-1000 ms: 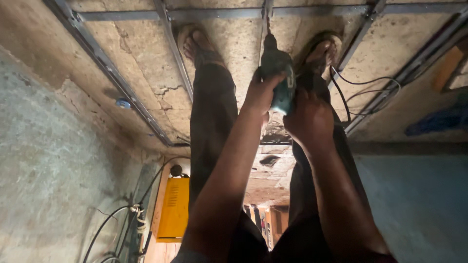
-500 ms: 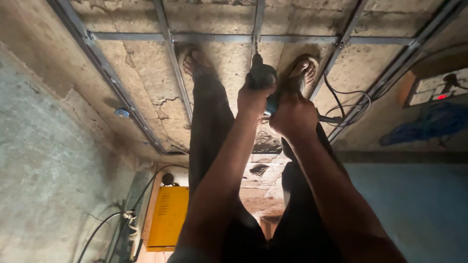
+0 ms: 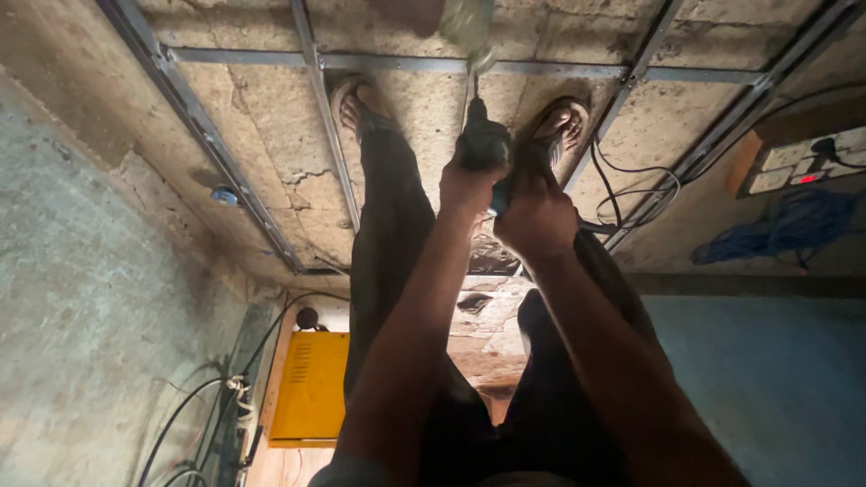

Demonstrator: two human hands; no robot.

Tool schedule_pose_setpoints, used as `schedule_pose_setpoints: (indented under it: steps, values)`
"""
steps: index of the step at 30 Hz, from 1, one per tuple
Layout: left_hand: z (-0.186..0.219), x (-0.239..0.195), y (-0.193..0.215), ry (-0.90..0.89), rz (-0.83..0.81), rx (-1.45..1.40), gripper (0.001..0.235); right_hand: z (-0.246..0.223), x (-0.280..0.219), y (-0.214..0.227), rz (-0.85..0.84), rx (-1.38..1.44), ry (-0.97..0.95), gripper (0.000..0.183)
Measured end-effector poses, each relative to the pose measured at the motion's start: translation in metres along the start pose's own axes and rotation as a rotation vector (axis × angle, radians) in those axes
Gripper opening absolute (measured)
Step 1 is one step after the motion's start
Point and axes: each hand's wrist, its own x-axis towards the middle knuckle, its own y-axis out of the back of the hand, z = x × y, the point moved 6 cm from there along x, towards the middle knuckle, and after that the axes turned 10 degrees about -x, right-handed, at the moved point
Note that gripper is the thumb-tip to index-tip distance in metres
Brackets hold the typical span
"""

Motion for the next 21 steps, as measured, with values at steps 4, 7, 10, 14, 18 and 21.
schedule_pose_setpoints:
  steps: [4, 7, 10, 14, 18, 21]
  values:
    - [-0.011, -0.001, 0.004, 0.01, 0.032, 0.104, 0.081, 0.005, -0.006, -0.016, -0.089, -0.073, -0.002, 0.051]
    - [-0.012, -0.001, -0.005, -0.03, 0.03, 0.01, 0.073, 0.01, -0.005, -0.014, -0.045, -0.049, 0.014, 0.061]
    - [-0.013, 0.001, -0.007, 0.012, 0.045, -0.157, 0.071, 0.011, -0.001, -0.015, -0.049, -0.079, 0.003, 0.057]
    - [-0.014, -0.005, 0.005, 0.051, 0.094, -0.132, 0.072, 0.012, -0.012, -0.03, -0.203, -0.115, -0.092, 0.026]
    - [-0.01, -0.006, 0.001, 0.048, 0.099, -0.145, 0.056, 0.014, -0.01, -0.03, -0.135, -0.144, -0.038, 0.028]
    - [-0.012, -0.003, 0.001, 0.052, 0.098, -0.12, 0.055, 0.014, -0.009, -0.033, -0.103, -0.133, -0.012, 0.03]
